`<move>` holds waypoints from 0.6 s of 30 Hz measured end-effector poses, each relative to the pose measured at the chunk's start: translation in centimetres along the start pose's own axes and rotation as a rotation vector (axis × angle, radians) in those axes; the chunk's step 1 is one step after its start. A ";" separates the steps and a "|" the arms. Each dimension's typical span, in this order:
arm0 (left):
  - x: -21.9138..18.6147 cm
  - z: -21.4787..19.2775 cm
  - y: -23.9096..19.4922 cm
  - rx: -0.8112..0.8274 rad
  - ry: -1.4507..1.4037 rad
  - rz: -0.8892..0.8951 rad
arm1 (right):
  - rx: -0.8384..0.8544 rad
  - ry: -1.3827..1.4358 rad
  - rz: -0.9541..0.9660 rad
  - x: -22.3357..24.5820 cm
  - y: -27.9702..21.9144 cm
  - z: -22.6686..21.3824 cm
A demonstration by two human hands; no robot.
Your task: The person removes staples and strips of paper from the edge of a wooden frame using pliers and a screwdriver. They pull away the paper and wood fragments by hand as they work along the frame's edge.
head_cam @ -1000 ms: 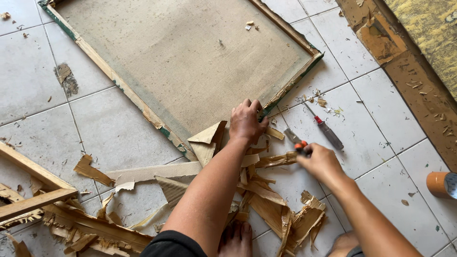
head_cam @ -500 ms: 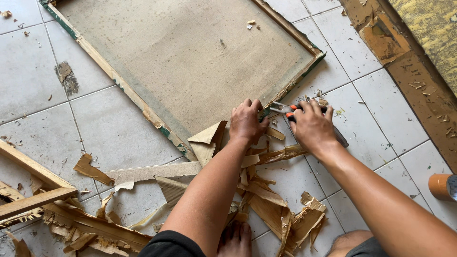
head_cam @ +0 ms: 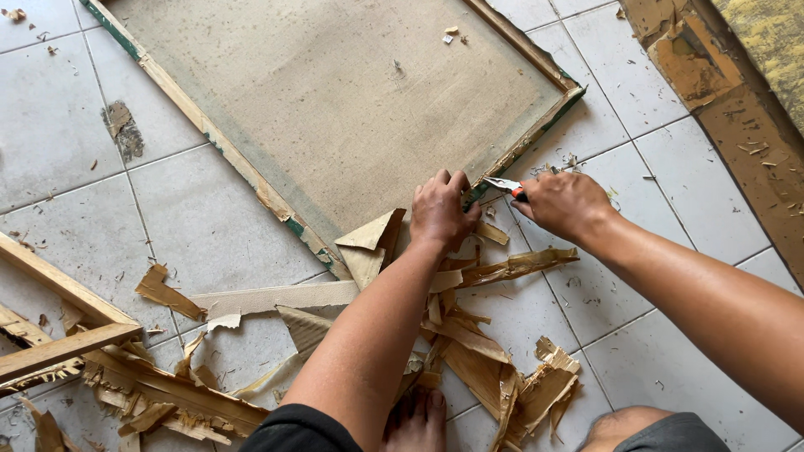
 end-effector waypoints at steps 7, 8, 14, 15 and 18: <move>0.2 0.3 0.1 -0.026 0.002 0.010 | -0.085 -0.014 -0.004 0.1 -0.3 3.1; 0.1 0.2 0.1 -0.024 0.001 0.010 | -0.149 0.008 0.028 0.0 -0.4 3.9; -0.3 -0.2 0.0 -0.022 0.004 0.009 | -0.312 0.057 0.076 -0.4 -1.2 6.0; -0.3 -0.2 -0.1 -0.022 0.005 0.011 | -0.329 0.009 0.061 -0.2 -1.6 5.0; -0.3 -0.2 -0.1 -0.021 0.002 0.007 | -0.425 -0.109 0.036 -0.7 -1.3 6.1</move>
Point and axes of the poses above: each hand's wrist, its own y-axis towards the middle knuckle, its own z-axis out of the palm, x = y × z, the point moved 3 cm from there along y, towards the middle knuckle, and after that the axes turned 7 degrees about -y, right-handed, at the moved point
